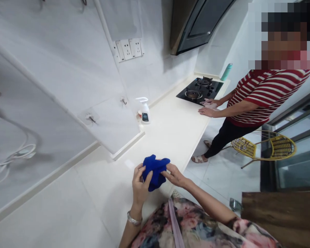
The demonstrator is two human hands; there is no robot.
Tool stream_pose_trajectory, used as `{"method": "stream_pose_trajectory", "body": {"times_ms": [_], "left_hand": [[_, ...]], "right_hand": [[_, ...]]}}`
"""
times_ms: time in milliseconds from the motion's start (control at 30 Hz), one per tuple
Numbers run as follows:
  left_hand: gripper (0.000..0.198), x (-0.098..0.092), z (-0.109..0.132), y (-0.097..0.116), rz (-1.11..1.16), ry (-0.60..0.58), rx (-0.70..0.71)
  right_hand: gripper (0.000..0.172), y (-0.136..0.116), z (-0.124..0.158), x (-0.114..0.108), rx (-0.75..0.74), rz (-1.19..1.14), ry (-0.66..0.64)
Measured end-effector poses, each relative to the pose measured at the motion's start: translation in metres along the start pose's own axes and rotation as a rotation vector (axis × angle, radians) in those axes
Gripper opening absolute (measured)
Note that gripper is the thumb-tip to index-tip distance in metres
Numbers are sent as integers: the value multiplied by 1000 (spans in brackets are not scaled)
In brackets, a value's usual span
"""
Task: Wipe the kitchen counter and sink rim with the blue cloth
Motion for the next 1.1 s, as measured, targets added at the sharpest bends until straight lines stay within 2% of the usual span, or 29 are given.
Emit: {"method": "stream_pose_trajectory", "body": {"times_ms": [133,267,333,433,500,567,633,767,867,967,1100], "left_hand": [[37,-26,-3,21,-49,162,130],[34,-41,-8,24,-127,167,146],[37,-49,-11,13,-91,197,103],[38,-68,-14,-20,-87,301,30],[41,-81,-14,-46,-193,302,-2],[48,-93,-11,-69,-379,261,-4],[59,-105,-6,-88,-597,225,7],[71,-125,6,-117,-925,190,-93],[69,-131,11,-131,-1022,179,-135],[65,-129,13,-134,-1077,186,-95],[64,-126,14,-132,-1150,192,-56]], "right_hand": [[54,-17,-11,5,35,-30,23],[53,-3,-27,6,102,-167,75],[51,17,-41,-12,148,-156,195],[51,58,-55,-58,297,69,388],[59,85,-55,-84,437,330,423],[72,104,-48,-91,496,583,373],[79,116,-38,-74,474,761,258],[74,134,-9,-3,468,958,-29],[73,143,0,27,429,1093,-93],[73,154,-12,25,328,1158,-137],[69,173,-52,0,231,1199,-161]]}}
Point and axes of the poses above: each hand's wrist, its own z-axis away from the middle knuckle, its own x-axis out of the palm, y = z × x, the point moved 6 cm from there along -z, towards the middle knuckle, and after that the axes turned 9 degrees about z, right-handed, at the moved point
